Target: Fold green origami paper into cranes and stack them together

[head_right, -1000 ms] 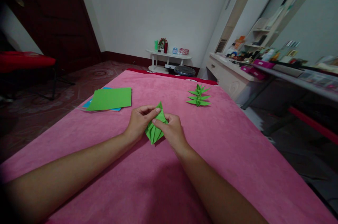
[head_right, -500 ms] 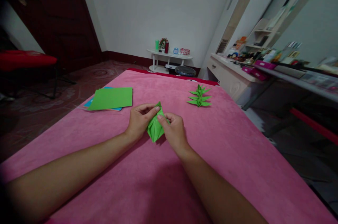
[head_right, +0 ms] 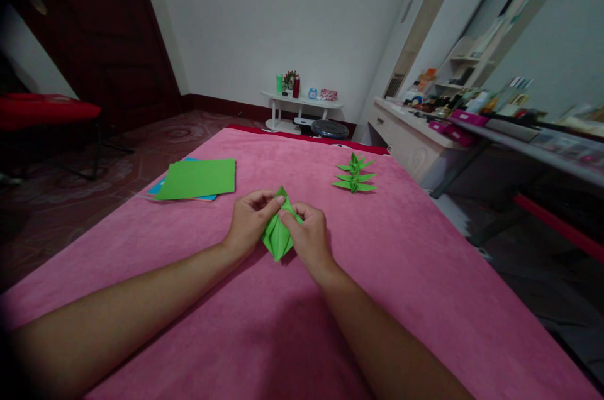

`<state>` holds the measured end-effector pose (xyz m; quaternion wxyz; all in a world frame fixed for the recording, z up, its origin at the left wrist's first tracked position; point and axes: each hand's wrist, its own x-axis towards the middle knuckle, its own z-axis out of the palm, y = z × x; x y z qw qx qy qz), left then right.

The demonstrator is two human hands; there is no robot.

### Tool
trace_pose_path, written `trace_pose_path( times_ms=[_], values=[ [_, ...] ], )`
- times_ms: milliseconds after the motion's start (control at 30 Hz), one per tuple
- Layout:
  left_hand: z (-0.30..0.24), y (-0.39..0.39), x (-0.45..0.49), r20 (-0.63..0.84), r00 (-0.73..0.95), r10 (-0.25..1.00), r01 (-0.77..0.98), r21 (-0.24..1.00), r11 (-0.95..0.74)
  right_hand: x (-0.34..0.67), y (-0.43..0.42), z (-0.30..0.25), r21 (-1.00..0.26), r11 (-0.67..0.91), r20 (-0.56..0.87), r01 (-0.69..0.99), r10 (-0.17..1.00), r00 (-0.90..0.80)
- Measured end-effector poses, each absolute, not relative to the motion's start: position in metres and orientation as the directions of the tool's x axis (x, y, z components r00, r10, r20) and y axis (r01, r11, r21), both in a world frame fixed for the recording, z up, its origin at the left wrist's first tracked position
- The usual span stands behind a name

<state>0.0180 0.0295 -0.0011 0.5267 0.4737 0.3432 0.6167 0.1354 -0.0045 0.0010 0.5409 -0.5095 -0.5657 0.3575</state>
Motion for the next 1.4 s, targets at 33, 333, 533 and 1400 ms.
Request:
trace_pose_path(
  times_ms=[33, 333, 533, 1400],
  values=[
    [-0.001, 0.03, 0.018, 0.193, 0.008, 0.981, -0.349, 0.92, -0.178, 0.136, -0.004, 0.001, -0.962, 0.219, 0.235, 0.161, 0.968, 0.086],
    [-0.001, 0.039, 0.01, 0.03, 0.092, 0.995, -0.606, 0.795, 0.032, 0.137, -0.004, 0.009, -0.974, 0.215, 0.21, -0.076, 0.975, 0.067],
    [-0.001, 0.036, 0.006, 0.063, 0.26, 0.963, -0.574, 0.813, 0.102, 0.148, -0.001, 0.015, -0.839, 0.399, 0.507, 0.369, 0.819, 0.268],
    [-0.003, 0.028, 0.005, 0.021, 0.437, 0.899, -0.485, 0.848, 0.216, 0.162, -0.004, 0.019, -0.463, 0.55, 0.704, 0.695, 0.705, -0.088]
  ],
)
